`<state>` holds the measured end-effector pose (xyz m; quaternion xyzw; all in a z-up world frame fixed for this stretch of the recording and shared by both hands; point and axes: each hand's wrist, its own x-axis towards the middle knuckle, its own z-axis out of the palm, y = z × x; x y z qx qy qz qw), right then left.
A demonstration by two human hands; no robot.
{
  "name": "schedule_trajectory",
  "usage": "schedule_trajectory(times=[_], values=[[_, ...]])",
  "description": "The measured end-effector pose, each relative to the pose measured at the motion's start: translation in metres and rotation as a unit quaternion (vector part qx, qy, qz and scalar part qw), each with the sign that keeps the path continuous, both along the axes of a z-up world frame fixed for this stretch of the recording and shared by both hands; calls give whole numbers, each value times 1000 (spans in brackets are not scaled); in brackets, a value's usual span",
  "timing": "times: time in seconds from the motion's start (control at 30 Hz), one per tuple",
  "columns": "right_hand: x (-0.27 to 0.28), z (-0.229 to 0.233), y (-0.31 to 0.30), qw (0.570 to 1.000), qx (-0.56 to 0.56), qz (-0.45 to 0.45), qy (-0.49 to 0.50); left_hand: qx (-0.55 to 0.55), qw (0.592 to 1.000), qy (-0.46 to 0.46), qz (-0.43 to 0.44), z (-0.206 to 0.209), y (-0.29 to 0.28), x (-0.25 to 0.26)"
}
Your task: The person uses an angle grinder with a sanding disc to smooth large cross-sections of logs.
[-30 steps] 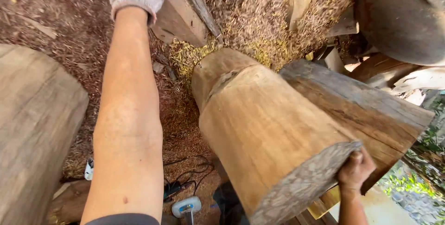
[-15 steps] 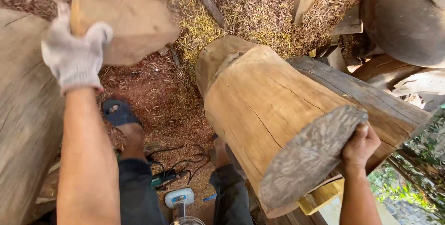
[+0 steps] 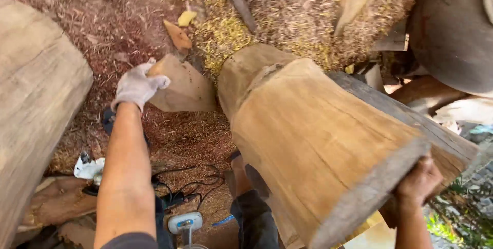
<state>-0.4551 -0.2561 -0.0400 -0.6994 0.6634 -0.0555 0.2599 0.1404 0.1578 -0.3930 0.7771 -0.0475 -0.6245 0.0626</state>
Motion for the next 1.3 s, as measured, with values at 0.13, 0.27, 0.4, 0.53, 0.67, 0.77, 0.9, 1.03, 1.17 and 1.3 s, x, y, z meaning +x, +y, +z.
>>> schedule_trajectory(times=[0.13, 0.27, 0.4, 0.53, 0.67, 0.77, 0.9, 1.03, 1.17, 1.3], values=[[70, 15, -9, 993, -16, 87, 75, -18, 990, 125, 62, 2, -37, -7], [0, 25, -46, 965, -22, 221, 139, -92, 991, 73, 65, -18, -69, -80], [20, 23, -25, 977, -28, 182, 104, -143, 962, -220, 71, -32, -60, -144], [104, 23, 40, 979, -43, 181, 82, 69, 978, 51, 188, 52, -81, -85], [77, 14, 72, 996, -40, 58, 50, 19, 998, 55, 12, 23, -73, -72], [112, 11, 75, 995, -33, 86, 29, -11, 980, 4, -200, 53, -92, -51], [101, -7, 64, 996, -31, 69, 37, -32, 992, -10, -124, 109, -99, -68], [114, -21, 66, 992, -66, 77, 80, -115, 981, -14, 152, 198, -88, -106], [145, -13, 79, 992, -69, 53, 91, -128, 956, -36, 261, 327, -94, -175], [161, -10, 73, 999, -16, 26, 17, -241, 803, -114, 533, 395, -119, -241]])
